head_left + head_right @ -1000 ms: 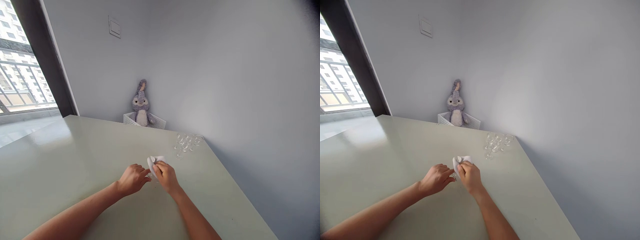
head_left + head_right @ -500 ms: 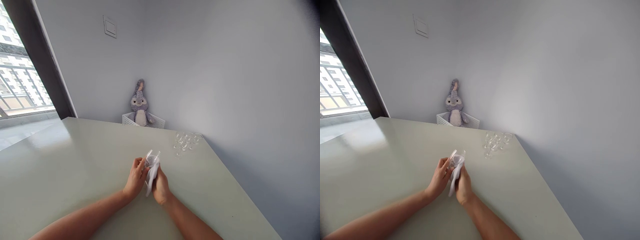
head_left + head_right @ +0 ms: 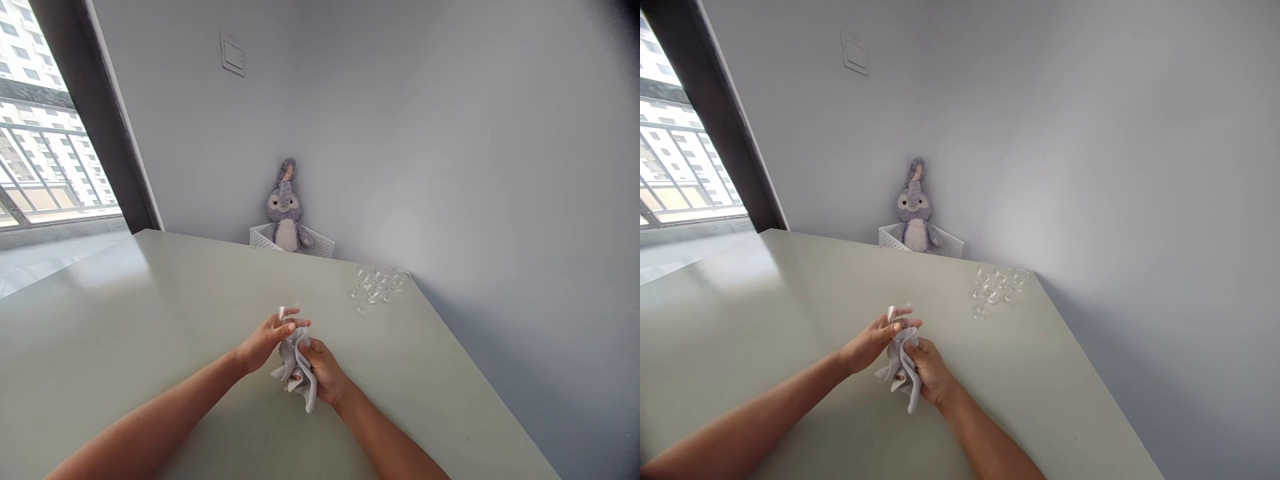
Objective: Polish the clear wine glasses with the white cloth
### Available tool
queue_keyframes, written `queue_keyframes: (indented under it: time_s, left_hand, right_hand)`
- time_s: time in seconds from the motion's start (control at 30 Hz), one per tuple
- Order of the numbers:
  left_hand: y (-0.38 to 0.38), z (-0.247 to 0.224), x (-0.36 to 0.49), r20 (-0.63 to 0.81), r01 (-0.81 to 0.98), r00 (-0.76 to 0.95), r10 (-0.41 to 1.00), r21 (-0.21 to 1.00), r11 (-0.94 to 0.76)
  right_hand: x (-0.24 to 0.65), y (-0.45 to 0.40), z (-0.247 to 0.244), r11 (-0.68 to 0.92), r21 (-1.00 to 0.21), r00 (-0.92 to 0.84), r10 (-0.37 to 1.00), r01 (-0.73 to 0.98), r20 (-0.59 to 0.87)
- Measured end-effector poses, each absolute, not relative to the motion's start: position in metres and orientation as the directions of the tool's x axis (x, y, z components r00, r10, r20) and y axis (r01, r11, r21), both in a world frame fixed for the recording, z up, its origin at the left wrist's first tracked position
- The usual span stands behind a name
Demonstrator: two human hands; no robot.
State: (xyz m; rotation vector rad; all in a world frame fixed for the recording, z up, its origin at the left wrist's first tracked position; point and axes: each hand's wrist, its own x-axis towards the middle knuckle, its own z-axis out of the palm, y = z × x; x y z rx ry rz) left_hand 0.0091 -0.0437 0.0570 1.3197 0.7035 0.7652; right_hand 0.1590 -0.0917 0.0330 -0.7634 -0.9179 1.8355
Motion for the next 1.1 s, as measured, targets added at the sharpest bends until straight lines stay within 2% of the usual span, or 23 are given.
queue_keyframes:
  time_s: [0.07,0.13,0.2,0.23,0.27,0.33,0.37,0.43,0.5,0.57,0.63,0.7,0.77,0.83,0.87,0.93,1.03,1.1]
  left_hand:
    - [-0.043,0.057,0.009,-0.037,-0.078,0.534,0.845,0.993,0.094]
    - [-0.044,0.054,0.012,-0.053,-0.087,0.468,0.882,0.991,0.105]
    - [-0.045,0.05,0.016,-0.076,-0.135,0.402,0.913,0.981,0.141]
    - [-0.046,0.048,0.017,-0.092,-0.169,0.37,0.924,0.972,0.164]
    - [-0.045,0.047,0.018,-0.112,-0.206,0.343,0.933,0.96,0.191]
    - [-0.043,0.044,0.018,-0.173,-0.286,0.32,0.931,0.92,0.269]
    - [-0.041,0.043,0.017,-0.213,-0.328,0.311,0.926,0.891,0.315]
    - [-0.038,0.042,0.015,-0.289,-0.41,0.322,0.902,0.816,0.408]
    - [-0.037,0.043,0.015,-0.335,-0.469,0.363,0.869,0.741,0.481]
    - [-0.04,0.046,0.017,-0.315,-0.513,0.398,0.862,0.702,0.494]
    - [-0.047,0.048,0.021,-0.241,-0.56,0.376,0.895,0.711,0.426]
    - [-0.055,0.051,0.025,-0.128,-0.582,0.304,0.944,0.76,0.29]
    - [-0.061,0.053,0.026,-0.019,-0.552,0.251,0.968,0.818,0.159]
    - [-0.062,0.054,0.026,0.061,-0.505,0.267,0.962,0.859,0.086]
    - [-0.062,0.056,0.025,0.088,-0.488,0.295,0.952,0.87,0.071]
    - [-0.06,0.058,0.022,0.137,-0.477,0.369,0.919,0.877,0.061]
    - [-0.057,0.061,0.019,0.214,-0.494,0.451,0.867,0.868,0.043]
    - [-0.058,0.062,0.018,0.259,-0.508,0.463,0.847,0.862,0.014]
  right_hand:
    - [0.162,-0.09,0.034,-0.293,-0.88,-0.394,0.909,-0.375,-0.135]
    - [0.168,-0.086,0.033,-0.204,-0.956,-0.295,0.945,-0.208,-0.138]
    - [0.173,-0.084,0.03,-0.038,-0.996,-0.161,0.986,0.08,-0.051]
    - [0.175,-0.084,0.029,0.066,-0.964,-0.109,0.993,0.256,0.039]
    - [0.176,-0.085,0.027,0.18,-0.884,-0.082,0.984,0.431,0.16]
    - [0.176,-0.089,0.025,0.386,-0.602,-0.13,0.897,0.699,0.423]
    - [0.174,-0.09,0.025,0.464,-0.438,-0.203,0.829,0.77,0.52]
    - [0.172,-0.093,0.026,0.573,-0.167,-0.361,0.69,0.803,0.627]
    - [0.171,-0.093,0.027,0.619,-0.038,-0.44,0.598,0.784,0.67]
    - [0.173,-0.09,0.028,0.622,-0.064,-0.403,0.579,0.781,0.709]
    - [0.177,-0.086,0.028,0.608,-0.248,-0.286,0.644,0.755,0.709]
    - [0.18,-0.082,0.029,0.536,-0.534,-0.125,0.773,0.654,0.622]
    - [0.181,-0.08,0.029,0.378,-0.814,-0.006,0.908,0.441,0.419]
    - [0.181,-0.079,0.03,0.159,-0.977,-0.013,0.987,0.141,0.159]
    - [0.181,-0.078,0.03,0.047,-0.999,-0.061,0.997,-0.01,0.048]
    - [0.182,-0.077,0.03,-0.162,-0.953,-0.188,0.975,-0.256,-0.115]
    - [0.182,-0.076,0.029,-0.438,-0.756,-0.371,0.887,-0.487,-0.275]
    - [0.179,-0.075,0.027,-0.514,-0.608,-0.421,0.855,-0.605,-0.304]
